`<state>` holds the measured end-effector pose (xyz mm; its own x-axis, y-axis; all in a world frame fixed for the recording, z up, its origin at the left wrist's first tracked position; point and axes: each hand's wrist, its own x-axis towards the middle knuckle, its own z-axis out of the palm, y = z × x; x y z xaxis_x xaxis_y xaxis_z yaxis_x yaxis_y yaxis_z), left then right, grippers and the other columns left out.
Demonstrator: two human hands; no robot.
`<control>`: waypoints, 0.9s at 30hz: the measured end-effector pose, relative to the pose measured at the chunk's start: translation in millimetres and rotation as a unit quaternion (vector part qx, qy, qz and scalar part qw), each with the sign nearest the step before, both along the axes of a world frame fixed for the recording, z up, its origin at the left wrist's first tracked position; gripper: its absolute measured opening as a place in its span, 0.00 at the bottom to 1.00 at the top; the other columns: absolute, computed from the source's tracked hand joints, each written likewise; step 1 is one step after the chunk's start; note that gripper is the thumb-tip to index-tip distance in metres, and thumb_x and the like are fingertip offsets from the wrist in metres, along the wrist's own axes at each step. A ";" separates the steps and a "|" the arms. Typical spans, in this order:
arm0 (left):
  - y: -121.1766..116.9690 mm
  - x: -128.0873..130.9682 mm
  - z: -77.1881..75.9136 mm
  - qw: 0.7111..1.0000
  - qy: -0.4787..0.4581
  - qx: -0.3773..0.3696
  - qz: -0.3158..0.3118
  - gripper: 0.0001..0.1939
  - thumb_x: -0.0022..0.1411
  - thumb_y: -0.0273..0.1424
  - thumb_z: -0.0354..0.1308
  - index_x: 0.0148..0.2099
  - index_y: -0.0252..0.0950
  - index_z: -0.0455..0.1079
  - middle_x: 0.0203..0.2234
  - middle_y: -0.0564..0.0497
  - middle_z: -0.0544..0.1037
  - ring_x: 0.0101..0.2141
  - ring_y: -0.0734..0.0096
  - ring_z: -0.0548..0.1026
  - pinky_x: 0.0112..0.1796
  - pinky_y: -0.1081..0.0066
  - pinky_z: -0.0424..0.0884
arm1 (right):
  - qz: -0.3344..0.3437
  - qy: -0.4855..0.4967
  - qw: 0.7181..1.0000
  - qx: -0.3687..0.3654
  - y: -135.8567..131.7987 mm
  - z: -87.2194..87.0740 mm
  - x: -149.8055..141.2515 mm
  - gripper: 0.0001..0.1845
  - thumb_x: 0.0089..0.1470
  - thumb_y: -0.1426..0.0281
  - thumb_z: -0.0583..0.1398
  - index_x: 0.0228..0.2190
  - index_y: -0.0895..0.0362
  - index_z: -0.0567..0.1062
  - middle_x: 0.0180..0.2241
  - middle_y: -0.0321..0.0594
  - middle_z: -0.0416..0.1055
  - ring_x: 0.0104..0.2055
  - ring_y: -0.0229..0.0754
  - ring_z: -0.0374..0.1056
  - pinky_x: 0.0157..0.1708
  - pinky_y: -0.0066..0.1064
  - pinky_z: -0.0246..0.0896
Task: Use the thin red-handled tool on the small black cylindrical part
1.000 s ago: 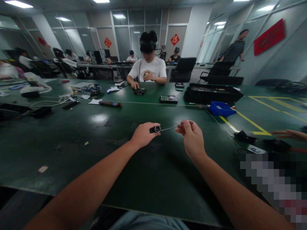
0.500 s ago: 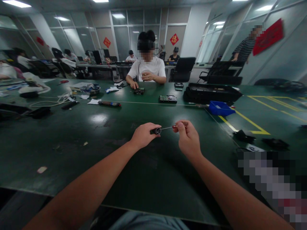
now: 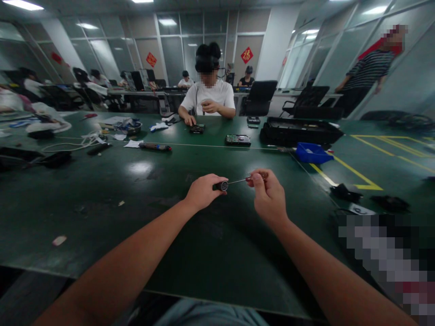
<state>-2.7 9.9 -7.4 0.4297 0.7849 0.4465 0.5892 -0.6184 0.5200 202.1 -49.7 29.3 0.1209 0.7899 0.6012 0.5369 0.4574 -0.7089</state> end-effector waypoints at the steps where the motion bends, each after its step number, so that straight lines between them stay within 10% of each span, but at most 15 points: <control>1: -0.1 0.4 0.0 1.000 0.001 0.001 -0.001 0.19 0.58 0.33 0.68 0.53 0.45 0.76 0.46 0.52 0.80 0.46 0.63 0.77 0.46 0.63 0.72 | 0.008 -0.010 1.000 0.001 -0.4 0.2 -0.3 0.11 0.66 0.62 0.52 0.40 0.54 0.71 0.33 0.40 0.76 0.35 0.43 0.74 0.38 0.37 0.65; 21: 1.0 -0.7 -0.9 1.000 0.006 -0.008 0.016 0.20 0.58 0.35 0.67 0.54 0.44 0.75 0.46 0.51 0.80 0.45 0.63 0.77 0.47 0.63 0.71 | -0.067 -0.119 0.991 0.009 2.7 5.2 2.5 0.10 0.65 0.63 0.53 0.36 0.55 0.69 0.31 0.41 0.72 0.33 0.44 0.69 0.36 0.36 0.60; 27: -0.1 -0.2 -0.2 0.999 0.004 -0.008 0.031 0.20 0.58 0.36 0.68 0.54 0.43 0.75 0.45 0.49 0.79 0.43 0.63 0.76 0.43 0.65 0.71 | 0.039 -0.231 0.965 -0.119 5.9 5.8 5.8 0.10 0.58 0.73 0.53 0.37 0.55 0.74 0.33 0.41 0.75 0.33 0.42 0.70 0.33 0.34 0.60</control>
<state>-2.9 9.7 -7.6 0.3834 0.8170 0.4307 0.6300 -0.5724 0.5249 207.9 -43.8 35.1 -0.1821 0.9079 0.3775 0.7913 0.3632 -0.4919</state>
